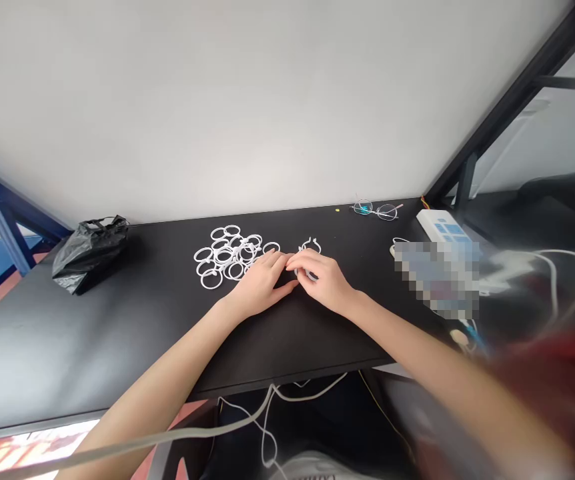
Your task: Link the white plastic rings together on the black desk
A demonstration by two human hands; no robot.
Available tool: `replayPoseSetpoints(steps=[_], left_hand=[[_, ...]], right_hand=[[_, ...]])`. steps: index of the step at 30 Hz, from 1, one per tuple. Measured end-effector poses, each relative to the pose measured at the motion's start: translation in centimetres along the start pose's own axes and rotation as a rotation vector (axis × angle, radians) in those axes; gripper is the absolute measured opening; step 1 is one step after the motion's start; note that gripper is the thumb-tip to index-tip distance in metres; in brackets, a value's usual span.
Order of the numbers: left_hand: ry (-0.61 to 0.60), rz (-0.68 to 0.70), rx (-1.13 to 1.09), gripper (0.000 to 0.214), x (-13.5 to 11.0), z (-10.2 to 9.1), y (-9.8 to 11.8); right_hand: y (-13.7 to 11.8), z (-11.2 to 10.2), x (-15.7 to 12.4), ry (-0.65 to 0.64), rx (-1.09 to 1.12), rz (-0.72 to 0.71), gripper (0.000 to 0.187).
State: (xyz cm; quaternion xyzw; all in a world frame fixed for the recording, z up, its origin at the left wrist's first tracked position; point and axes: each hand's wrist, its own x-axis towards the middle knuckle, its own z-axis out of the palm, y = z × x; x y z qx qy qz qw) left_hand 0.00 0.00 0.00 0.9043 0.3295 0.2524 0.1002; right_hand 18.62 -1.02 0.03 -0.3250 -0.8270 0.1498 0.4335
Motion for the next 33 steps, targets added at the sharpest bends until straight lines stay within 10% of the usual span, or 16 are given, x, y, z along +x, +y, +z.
replayPoseSetpoints(steps=[12,18,33], left_hand=[[0.240,-0.029,-0.148,0.025,0.0,-0.1,-0.2],[0.379,-0.113,-0.146,0.018,0.0,-0.6,0.2],[0.398,0.176,0.111,0.041,0.0,-0.2,0.3]], right_hand=[[-0.5,-0.3,0.2,0.149,0.046,0.082,0.017],[-0.2,-0.3,0.5,0.132,0.218,0.357,0.016],[0.8,0.0,0.6,0.137,0.525,0.592,0.030]])
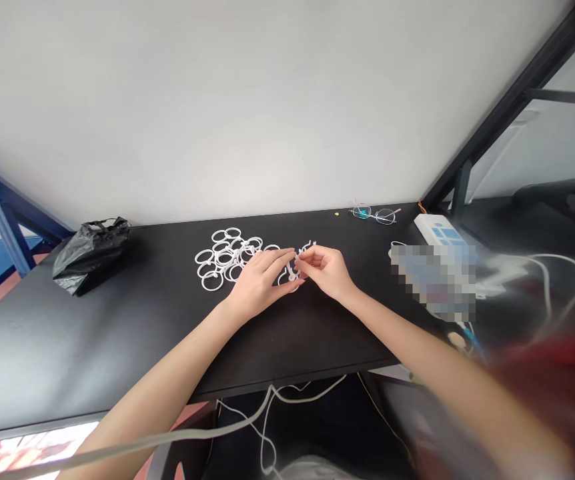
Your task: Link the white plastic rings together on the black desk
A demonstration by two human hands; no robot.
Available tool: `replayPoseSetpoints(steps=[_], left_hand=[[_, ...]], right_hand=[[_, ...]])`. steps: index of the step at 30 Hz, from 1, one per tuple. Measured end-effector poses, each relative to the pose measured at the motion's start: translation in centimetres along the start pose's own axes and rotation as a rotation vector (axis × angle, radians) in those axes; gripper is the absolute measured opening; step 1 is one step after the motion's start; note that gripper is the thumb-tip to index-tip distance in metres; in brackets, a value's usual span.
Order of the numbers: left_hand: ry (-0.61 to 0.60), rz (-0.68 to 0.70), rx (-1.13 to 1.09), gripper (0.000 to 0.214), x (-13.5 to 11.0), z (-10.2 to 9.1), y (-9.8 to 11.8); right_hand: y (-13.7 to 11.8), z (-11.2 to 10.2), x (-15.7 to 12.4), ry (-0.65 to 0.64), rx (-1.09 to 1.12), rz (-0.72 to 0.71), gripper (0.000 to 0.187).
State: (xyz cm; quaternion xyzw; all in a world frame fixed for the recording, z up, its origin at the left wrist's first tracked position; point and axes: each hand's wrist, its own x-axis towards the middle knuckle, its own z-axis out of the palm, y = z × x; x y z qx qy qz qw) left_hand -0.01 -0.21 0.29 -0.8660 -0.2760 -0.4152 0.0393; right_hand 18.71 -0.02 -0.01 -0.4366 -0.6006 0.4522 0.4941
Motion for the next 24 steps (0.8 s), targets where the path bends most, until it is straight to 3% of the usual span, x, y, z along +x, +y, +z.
replayPoseSetpoints(steps=[11,18,24], left_hand=[[0.063,-0.032,-0.087,0.025,-0.43,-0.11,-0.57],[0.040,-0.021,-0.111,0.032,-0.08,-0.01,-0.13],[0.029,-0.027,-0.196,0.026,0.19,-0.12,-0.03]], right_hand=[[-0.90,0.58,-0.01,-0.157,0.287,0.312,0.041],[-0.62,0.55,-0.07,-0.102,0.233,0.238,0.038],[-0.57,0.61,-0.30,-0.144,0.206,0.213,0.040]])
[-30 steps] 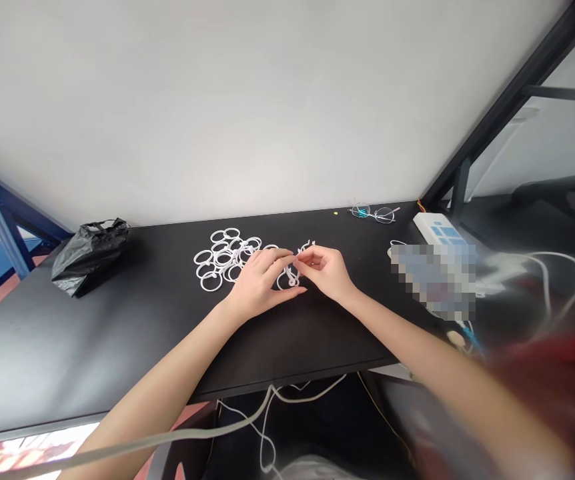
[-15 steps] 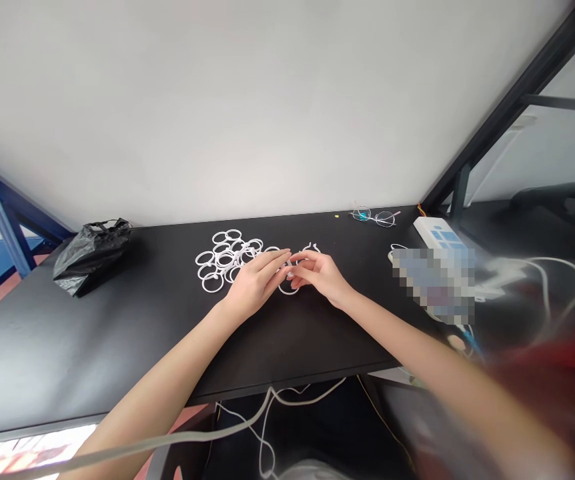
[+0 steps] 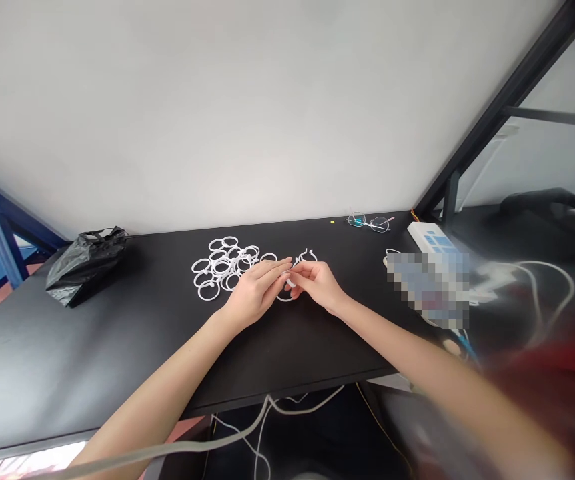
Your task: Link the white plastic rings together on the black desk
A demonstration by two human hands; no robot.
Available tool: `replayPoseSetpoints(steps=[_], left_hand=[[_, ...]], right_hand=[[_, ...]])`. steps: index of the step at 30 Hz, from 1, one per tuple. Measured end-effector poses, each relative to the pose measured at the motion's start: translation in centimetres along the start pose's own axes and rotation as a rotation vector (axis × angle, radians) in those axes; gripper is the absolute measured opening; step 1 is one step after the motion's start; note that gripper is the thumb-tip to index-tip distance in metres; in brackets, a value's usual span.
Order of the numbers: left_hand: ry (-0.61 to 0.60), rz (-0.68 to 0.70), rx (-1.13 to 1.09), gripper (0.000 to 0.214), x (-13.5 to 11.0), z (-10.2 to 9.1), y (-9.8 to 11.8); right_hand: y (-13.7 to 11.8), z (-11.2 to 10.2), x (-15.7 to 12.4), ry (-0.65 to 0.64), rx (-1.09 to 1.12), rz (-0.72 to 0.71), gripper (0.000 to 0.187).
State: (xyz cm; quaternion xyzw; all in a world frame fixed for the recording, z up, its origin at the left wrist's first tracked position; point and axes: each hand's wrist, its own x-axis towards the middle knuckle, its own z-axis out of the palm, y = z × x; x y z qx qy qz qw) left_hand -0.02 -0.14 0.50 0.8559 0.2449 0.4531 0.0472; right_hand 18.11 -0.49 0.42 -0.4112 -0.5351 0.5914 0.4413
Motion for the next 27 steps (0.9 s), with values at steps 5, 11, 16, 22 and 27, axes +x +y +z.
replayPoseSetpoints(steps=[5,11,16,22,27], left_hand=[[-0.018,-0.026,-0.043,0.024,0.0,-0.1,0.4],[-0.009,0.003,0.034,0.019,0.1,-0.3,-0.2],[0.018,-0.104,0.293,0.019,0.1,-2.0,-2.9],[-0.102,-0.244,0.520,0.021,-0.8,-2.7,-5.4],[-0.214,-0.312,0.513,0.016,-1.2,-2.2,-5.4]], right_hand=[[0.1,0.0,0.0,-0.011,-0.014,0.016,0.041],[0.3,0.0,0.1,-0.011,-0.085,-0.048,0.038],[0.6,-0.2,0.0,0.087,-0.494,-0.364,0.015],[1.5,-0.6,0.2,-0.003,-0.814,-0.526,0.006],[1.4,-0.7,0.2,-0.036,-0.863,-0.468,0.009]])
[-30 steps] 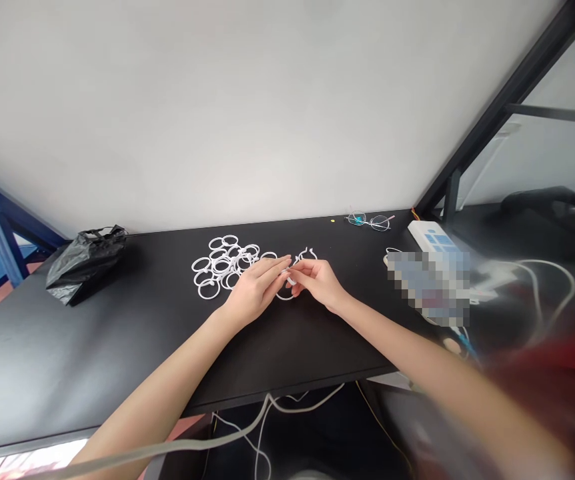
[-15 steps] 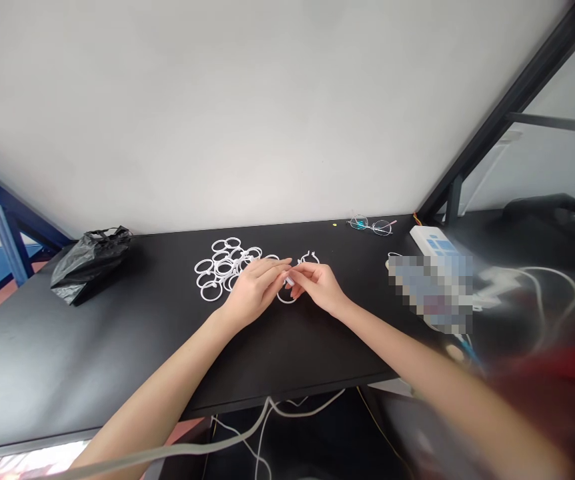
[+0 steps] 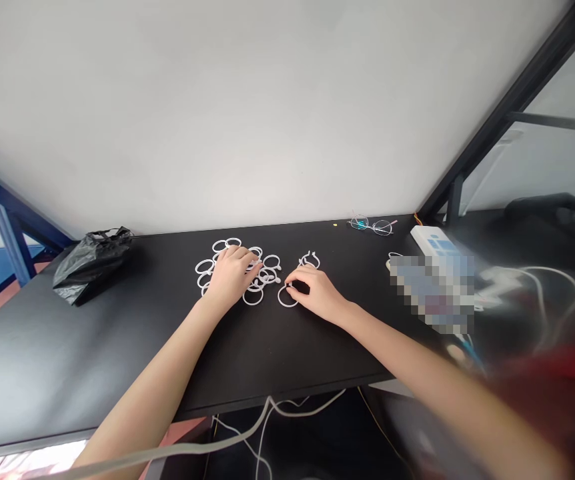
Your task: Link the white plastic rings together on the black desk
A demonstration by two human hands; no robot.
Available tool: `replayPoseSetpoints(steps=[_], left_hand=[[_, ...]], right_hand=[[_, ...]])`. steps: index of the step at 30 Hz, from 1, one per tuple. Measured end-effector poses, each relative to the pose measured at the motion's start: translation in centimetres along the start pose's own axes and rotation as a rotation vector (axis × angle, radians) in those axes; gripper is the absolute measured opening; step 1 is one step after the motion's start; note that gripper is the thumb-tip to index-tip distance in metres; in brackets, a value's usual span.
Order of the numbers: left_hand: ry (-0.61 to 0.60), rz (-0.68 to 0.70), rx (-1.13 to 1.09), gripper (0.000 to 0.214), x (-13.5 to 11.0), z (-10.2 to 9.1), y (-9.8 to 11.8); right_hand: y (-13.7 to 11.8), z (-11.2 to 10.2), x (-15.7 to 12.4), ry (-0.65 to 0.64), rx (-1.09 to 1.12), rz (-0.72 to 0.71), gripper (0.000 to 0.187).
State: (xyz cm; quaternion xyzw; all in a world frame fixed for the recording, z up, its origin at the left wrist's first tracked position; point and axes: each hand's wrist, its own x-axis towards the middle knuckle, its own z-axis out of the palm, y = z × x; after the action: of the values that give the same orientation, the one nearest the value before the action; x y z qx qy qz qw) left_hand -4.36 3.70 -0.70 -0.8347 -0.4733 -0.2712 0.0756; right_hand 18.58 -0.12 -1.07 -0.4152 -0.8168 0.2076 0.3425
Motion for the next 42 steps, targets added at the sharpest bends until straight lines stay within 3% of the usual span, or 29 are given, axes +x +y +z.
replayPoseSetpoints(steps=[4,8,11,15,18,22,24,31,35,42], left_hand=[[-0.056,-0.033,-0.015,0.015,0.0,0.0,0.2],[-0.017,-0.005,-0.051,0.018,0.1,-0.2,0.6],[0.035,0.088,-0.150,0.021,0.1,-0.8,1.7],[0.001,0.167,-0.370,0.025,-0.1,-1.6,4.3],[-0.119,0.019,-0.654,0.030,-0.2,-1.9,5.8],[-0.473,-0.203,-1.233,0.038,0.0,-1.9,6.3],[-0.579,-0.278,-1.430,0.039,0.1,-1.9,5.9],[-0.671,-0.455,-1.576,0.035,0.0,-1.8,5.5],[-0.762,-0.507,-1.802,0.043,-0.1,-1.2,5.9],[-0.703,-0.504,-1.819,0.026,-0.1,-0.9,6.2]], right_hand=[[-0.1,-0.2,0.0,-0.017,-0.018,-0.005,0.011],[-0.1,-0.1,0.0,-0.001,0.024,-0.019,0.013],[-0.2,0.0,0.0,0.101,0.084,-0.044,0.012],[-0.6,-0.2,0.1,0.279,0.132,-0.118,0.010],[-1.1,-0.5,0.1,0.342,0.143,-0.142,0.008],[-1.7,-0.8,0.0,0.405,0.153,-0.162,0.009],[-1.8,-0.9,0.0,0.428,0.162,-0.194,0.009],[-1.5,-1.3,0.0,0.480,0.207,-0.173,0.008],[-1.5,-1.1,-0.1,0.475,0.224,-0.147,0.008],[-1.7,-0.9,-0.2,0.431,0.243,-0.173,0.007]])
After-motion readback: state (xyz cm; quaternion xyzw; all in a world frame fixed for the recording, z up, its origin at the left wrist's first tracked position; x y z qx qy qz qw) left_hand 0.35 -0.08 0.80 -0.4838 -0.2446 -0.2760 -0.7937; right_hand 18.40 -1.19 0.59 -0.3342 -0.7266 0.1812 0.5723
